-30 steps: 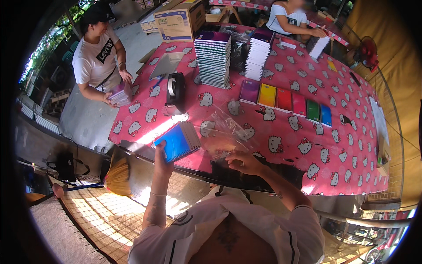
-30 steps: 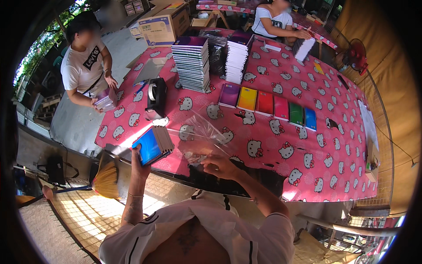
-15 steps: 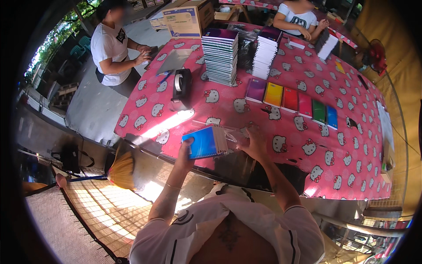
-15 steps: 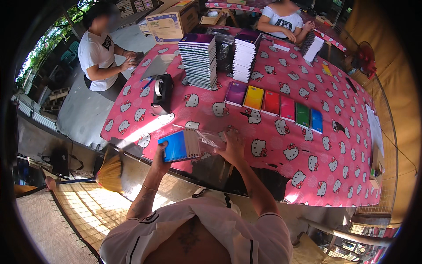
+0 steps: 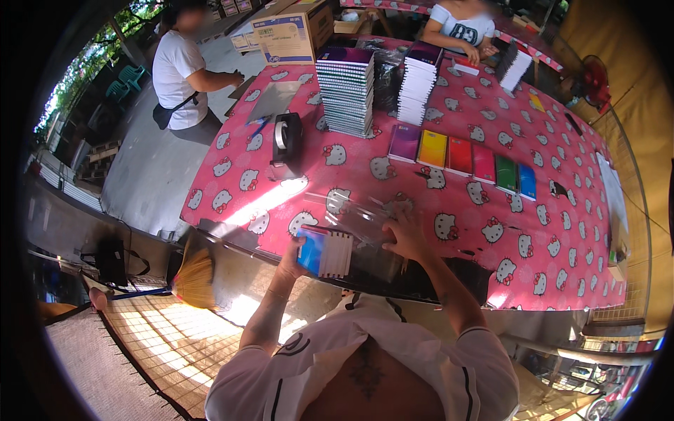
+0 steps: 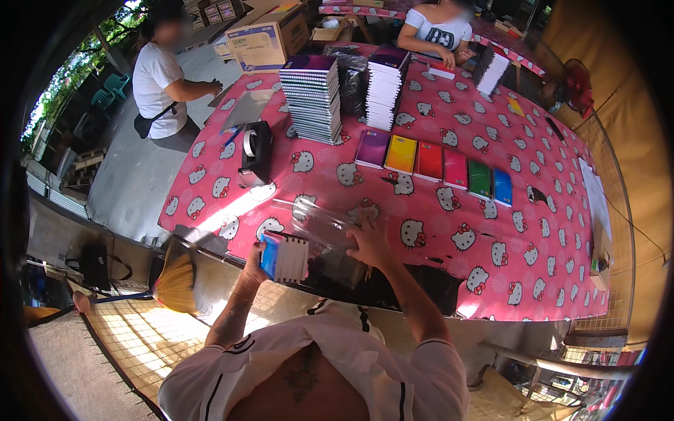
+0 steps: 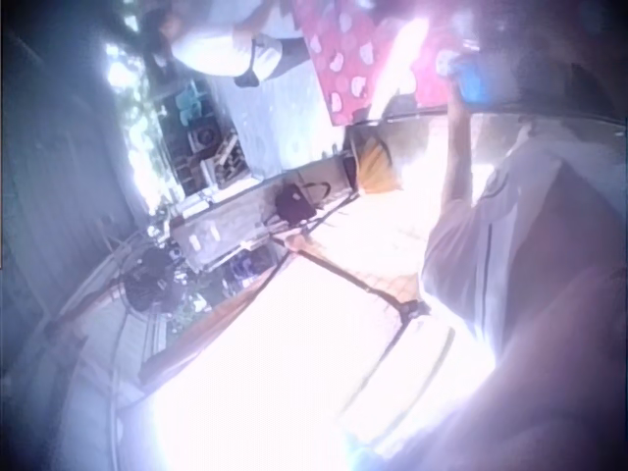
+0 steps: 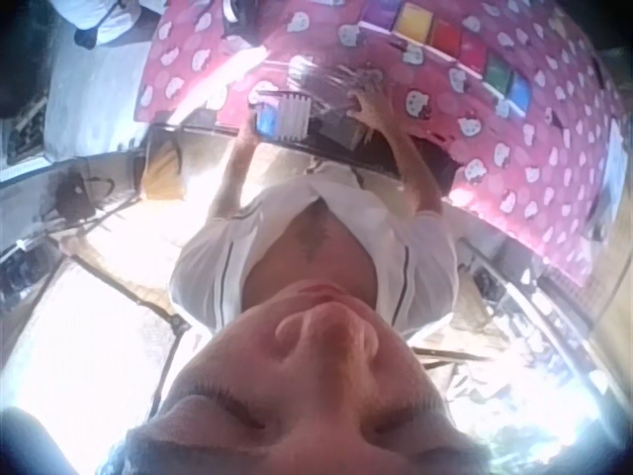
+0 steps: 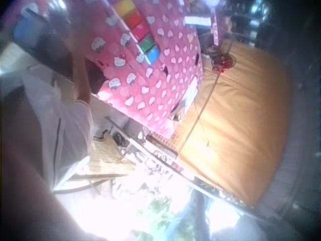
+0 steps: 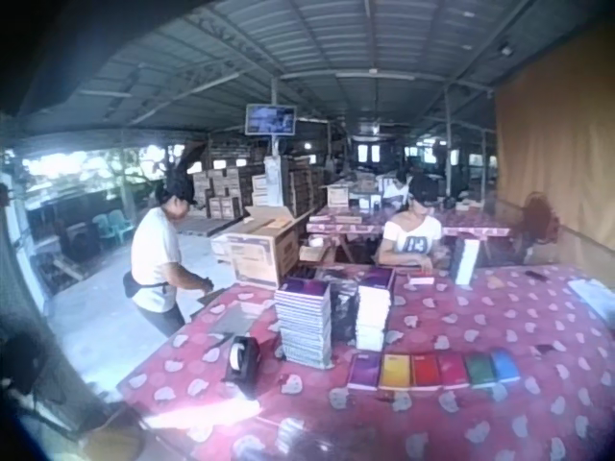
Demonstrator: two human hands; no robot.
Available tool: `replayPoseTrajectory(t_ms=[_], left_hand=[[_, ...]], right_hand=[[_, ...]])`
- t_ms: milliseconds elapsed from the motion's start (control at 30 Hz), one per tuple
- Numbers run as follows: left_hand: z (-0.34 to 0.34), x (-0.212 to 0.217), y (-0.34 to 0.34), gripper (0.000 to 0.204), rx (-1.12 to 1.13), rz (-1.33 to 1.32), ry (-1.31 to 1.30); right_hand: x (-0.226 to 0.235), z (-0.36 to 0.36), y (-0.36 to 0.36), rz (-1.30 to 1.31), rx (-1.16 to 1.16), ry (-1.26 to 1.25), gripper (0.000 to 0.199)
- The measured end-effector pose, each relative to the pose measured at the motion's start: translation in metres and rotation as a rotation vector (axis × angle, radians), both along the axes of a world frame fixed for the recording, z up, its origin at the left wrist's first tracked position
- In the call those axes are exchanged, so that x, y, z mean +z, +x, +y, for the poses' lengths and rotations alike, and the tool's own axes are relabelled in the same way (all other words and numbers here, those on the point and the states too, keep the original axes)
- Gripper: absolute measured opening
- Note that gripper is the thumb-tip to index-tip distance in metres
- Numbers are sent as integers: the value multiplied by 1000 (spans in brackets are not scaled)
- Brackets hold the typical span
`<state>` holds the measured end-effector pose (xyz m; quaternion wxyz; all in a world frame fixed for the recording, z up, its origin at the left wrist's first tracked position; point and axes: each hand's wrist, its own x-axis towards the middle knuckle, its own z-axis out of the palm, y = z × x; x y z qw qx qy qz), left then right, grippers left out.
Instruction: The person places colorful notepads into clear plastic bags, uses a tape dispenser to seal the bags, and stacks the finished items on a table.
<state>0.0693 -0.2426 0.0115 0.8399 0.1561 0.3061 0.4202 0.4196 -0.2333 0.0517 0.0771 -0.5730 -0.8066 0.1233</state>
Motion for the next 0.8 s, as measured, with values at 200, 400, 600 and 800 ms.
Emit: replayPoseTrajectory(t_ms=[200,400,600,800], left_hand=[[59,98,29,57,-7,290,268],[95,50,118,55,-143,771,364],[97,21,134,46,-145,940,352],[101,17,138,56,-245,1328,652]], right_hand=[[-18,-43,-15,145,125,15,52],[-39,-48,9,369,-169,-24,70],[-25,-57,17,156,-235,68,95],[-38,-36,32,529,-346,-32,86]])
